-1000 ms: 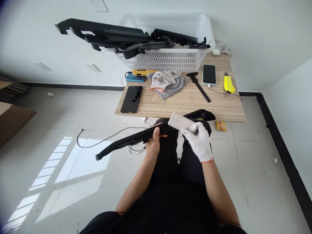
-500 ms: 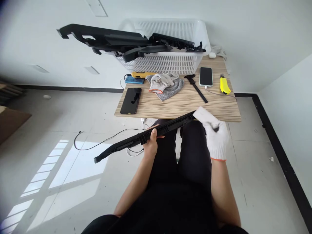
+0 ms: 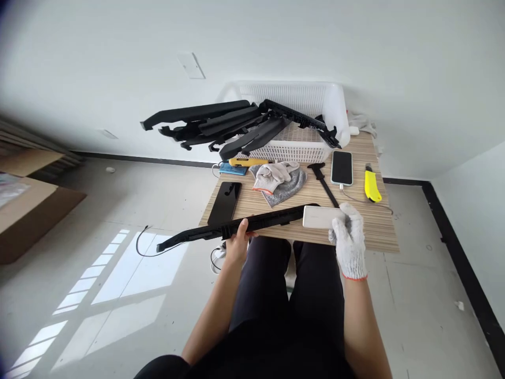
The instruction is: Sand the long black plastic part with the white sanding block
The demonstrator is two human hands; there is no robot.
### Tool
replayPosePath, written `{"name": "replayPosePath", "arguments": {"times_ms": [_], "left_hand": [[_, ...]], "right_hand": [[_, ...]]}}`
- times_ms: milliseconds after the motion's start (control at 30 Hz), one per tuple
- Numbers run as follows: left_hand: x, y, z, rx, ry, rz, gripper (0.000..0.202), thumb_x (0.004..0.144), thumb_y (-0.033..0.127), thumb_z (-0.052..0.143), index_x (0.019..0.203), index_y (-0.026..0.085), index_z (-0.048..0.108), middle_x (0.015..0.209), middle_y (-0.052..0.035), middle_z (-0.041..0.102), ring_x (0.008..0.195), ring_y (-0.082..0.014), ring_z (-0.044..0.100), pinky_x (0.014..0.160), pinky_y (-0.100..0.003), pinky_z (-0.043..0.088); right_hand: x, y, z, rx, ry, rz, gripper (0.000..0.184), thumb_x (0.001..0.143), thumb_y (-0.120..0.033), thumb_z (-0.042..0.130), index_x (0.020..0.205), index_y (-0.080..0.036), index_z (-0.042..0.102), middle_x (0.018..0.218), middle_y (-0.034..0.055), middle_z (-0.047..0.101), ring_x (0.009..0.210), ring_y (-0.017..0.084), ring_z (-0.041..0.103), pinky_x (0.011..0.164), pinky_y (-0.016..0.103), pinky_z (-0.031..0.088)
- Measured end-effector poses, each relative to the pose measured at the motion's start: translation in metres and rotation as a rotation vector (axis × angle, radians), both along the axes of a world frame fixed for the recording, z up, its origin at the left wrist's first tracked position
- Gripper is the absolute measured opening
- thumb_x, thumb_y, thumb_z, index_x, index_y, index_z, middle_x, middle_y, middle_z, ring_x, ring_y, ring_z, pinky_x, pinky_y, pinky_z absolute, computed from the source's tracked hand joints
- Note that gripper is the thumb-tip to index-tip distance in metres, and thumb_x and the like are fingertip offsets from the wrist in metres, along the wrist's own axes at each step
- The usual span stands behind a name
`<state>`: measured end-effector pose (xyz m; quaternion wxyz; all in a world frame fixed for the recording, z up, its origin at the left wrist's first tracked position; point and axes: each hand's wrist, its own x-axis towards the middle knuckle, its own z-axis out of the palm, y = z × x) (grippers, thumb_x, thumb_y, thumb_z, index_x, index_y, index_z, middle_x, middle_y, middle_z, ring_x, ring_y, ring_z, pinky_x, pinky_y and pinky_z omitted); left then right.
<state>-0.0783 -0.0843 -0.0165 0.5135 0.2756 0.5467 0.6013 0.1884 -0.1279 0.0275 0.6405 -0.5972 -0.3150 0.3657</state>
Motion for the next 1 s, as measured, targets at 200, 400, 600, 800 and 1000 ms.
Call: {"name": "replayPosePath", "arguments": {"times_ms": [200, 400, 600, 800, 1000], "left_hand": [[-0.004, 0.037, -0.001, 0.005, 0.102, -0.174, 0.048, 0.077, 0.059, 0.08, 0.101, 0.017, 0.079, 0.105, -0.0099, 0.079, 0.067, -0.0194, 0.074, 0.061, -0.031, 0.062], [-0.006, 0.042, -0.002, 0.008, 0.189, -0.201, 0.053, 0.078, 0.062, 0.078, 0.101, 0.014, 0.079, 0.09, -0.008, 0.079, 0.06, -0.0182, 0.072, 0.063, -0.031, 0.064], [-0.005, 0.042, -0.001, 0.007, 0.192, -0.184, 0.055, 0.077, 0.062, 0.079, 0.101, 0.013, 0.077, 0.099, -0.0108, 0.079, 0.068, -0.0215, 0.075, 0.059, -0.032, 0.065], [-0.002, 0.043, 0.001, 0.067, 0.119, -0.125, 0.055, 0.074, 0.058, 0.083, 0.105, 0.014, 0.075, 0.107, -0.0107, 0.079, 0.094, -0.0261, 0.077, 0.064, -0.03, 0.067], [0.002, 0.043, 0.004, 0.051, 0.077, -0.102, 0.065, 0.064, 0.067, 0.085, 0.101, 0.013, 0.075, 0.105, -0.0128, 0.078, 0.087, -0.0267, 0.077, 0.056, -0.03, 0.066]], "right_hand": [[0.017, 0.051, -0.014, -0.031, 0.068, -0.077, 0.042, 0.084, -0.034, 0.072, 0.126, -0.034, 0.068, 0.098, -0.0024, 0.061, 0.05, 0.002, 0.046, 0.041, 0.017, 0.037], [0.03, 0.051, -0.014, -0.059, -0.02, -0.199, 0.039, 0.086, -0.036, 0.069, 0.125, -0.034, 0.072, 0.099, -0.0013, 0.061, 0.051, 0.002, 0.044, 0.043, 0.017, 0.038], [0.046, 0.056, -0.015, -0.137, -0.117, -0.101, 0.044, 0.084, -0.042, 0.069, 0.126, -0.031, 0.071, 0.095, -0.0001, 0.064, 0.051, 0.005, 0.045, 0.043, 0.019, 0.041], [0.05, 0.051, -0.012, -0.206, -0.265, 0.025, 0.043, 0.086, -0.044, 0.068, 0.127, -0.031, 0.073, 0.091, 0.0, 0.066, 0.054, 0.007, 0.048, 0.048, 0.021, 0.044], [0.054, 0.046, -0.012, -0.163, -0.374, -0.016, 0.043, 0.087, -0.047, 0.066, 0.126, -0.03, 0.074, 0.104, 0.0027, 0.072, 0.058, 0.009, 0.051, 0.051, 0.024, 0.048]]}}
